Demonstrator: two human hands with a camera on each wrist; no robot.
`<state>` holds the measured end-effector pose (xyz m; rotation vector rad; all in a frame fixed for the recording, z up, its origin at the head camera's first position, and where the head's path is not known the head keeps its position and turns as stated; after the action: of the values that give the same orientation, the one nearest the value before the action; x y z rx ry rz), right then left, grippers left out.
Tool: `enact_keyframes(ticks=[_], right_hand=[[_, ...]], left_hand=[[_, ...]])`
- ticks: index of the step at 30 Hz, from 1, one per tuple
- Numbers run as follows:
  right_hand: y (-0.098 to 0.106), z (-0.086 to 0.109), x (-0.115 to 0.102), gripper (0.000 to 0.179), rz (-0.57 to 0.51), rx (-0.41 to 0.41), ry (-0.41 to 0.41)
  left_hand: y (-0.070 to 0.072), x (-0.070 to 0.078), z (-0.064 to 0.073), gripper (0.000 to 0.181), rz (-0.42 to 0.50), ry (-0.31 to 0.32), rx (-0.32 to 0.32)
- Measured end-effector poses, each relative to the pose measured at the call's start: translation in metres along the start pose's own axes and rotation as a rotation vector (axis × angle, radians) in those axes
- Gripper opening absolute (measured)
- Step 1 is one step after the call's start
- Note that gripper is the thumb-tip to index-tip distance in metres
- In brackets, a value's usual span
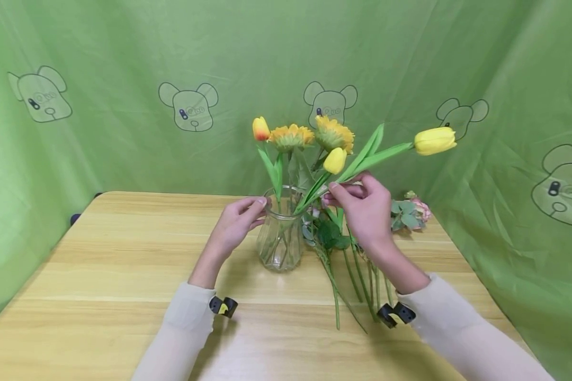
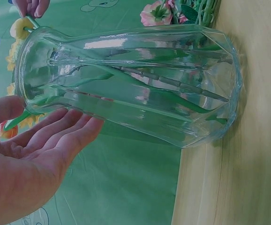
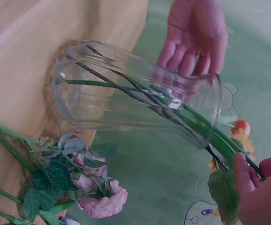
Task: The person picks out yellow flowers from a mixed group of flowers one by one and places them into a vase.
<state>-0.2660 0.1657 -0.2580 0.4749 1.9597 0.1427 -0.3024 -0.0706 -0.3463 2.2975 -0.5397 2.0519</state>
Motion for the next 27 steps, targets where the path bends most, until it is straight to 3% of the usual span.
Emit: enact_keyframes(ticks=[9,17,27], right_hand=[[-0.018,0.007,-0.005,0.018,0.103,-0.069,0.088],[-0.04,0.007,-0.008,0.015,0.368,-0.196,0.124],[-0.06,0.0,-0.01,0.025,0.567,-0.321,0.083]], left_hand=[[-0.001,0.0,-0.001,0.044,-0.013,0.001,0.002],[0.0,0.0,0.0,0.043,-0.01,0.0,0.007],[0.0,0.002,0.0,0.042,0.015,-0.021,-0.003]])
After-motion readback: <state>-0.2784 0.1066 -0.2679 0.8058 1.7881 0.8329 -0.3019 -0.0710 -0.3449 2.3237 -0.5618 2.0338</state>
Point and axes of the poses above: each hand's wrist, its own z-axis away from the middle knuckle, its own y-axis out of the back of the hand, x = y × z, the point moved 6 cm from there along -z, towards the middle knuckle, and after that the axes turned 13 degrees about z, right-handed, at the moved point
